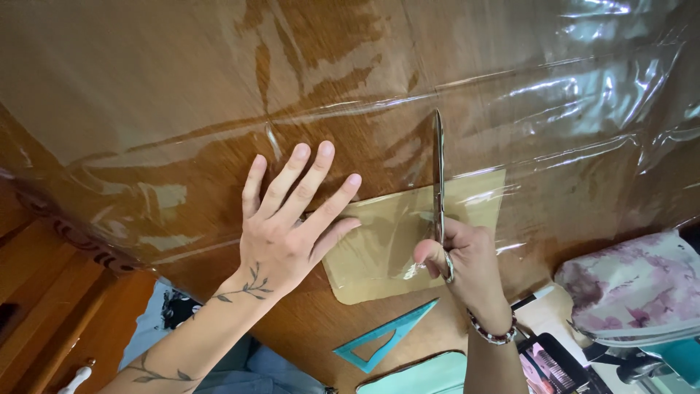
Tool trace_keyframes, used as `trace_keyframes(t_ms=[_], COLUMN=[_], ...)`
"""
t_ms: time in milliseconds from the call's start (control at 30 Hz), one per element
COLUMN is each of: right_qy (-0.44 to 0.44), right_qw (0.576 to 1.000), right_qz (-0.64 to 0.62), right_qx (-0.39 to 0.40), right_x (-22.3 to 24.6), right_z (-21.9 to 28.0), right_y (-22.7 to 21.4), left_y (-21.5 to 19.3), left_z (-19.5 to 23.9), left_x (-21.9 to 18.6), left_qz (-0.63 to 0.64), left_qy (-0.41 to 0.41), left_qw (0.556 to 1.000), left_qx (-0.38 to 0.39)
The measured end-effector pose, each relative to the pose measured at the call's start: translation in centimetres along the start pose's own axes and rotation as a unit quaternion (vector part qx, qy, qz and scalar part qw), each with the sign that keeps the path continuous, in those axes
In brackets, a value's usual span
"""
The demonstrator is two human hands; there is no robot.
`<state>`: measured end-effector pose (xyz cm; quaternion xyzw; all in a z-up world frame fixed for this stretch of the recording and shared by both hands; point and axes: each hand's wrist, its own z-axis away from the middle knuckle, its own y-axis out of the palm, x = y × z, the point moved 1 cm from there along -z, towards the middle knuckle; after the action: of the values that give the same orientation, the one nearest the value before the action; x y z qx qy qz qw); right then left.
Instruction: The person uses a set square and a marker to draw a straight line on a sheet of clear plastic. They then use scissors to cut along the marked line and trim the edges of the plastic sheet. Finally, they place the cut plastic sheet into a clear plastic bag.
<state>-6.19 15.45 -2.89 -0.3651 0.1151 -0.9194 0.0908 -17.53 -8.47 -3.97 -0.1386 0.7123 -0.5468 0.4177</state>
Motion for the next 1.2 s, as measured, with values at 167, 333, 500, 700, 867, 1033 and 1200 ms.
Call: trace_keyframes(t_ms=[167, 333, 500, 700, 867, 1033, 1200], right_qy=[-0.002, 0.004, -0.001, -0.011, -0.010, -0.042, -0.028], right_qw=[0.999, 0.998, 0.999, 1.000, 1.000, 0.998, 0.999], right_qz=[0.029, 0.015, -0.013, -0.010, 0.007, 0.024, -0.006], right_qx=[0.021, 0.054, 0.039, 0.000, -0.016, -0.027, -0.019], right_x=[0.5, 1.2, 2.8, 1.6, 1.2, 1.3, 1.5], right_z=[-0.1, -0.5, -1.8, -2.6, -2.5, -2.4, -2.2], right_y=[-0.5, -1.1, -1.3, -0.8, -0.7, -0.6, -0.6], left_y=[-0.5, -1.2, -1.3, -1.4, -1.3, -1.3, -1.1], left_z=[-0.7, -1.3, -1.4, -1.2, -1.2, -1.2, -1.1], left_x=[0.2, 0.6, 1.1, 1.3, 1.2, 1.2, 1.2], left_qz=[0.023, 0.048, 0.080, 0.095, 0.101, 0.099, 0.089], left_qy=[0.012, 0.020, 0.027, 0.031, 0.029, 0.028, 0.030], left_qw=[0.999, 0.996, 0.992, 0.992, 0.991, 0.992, 0.992], left_qx=[-0.036, -0.066, -0.089, -0.073, -0.082, -0.075, -0.084])
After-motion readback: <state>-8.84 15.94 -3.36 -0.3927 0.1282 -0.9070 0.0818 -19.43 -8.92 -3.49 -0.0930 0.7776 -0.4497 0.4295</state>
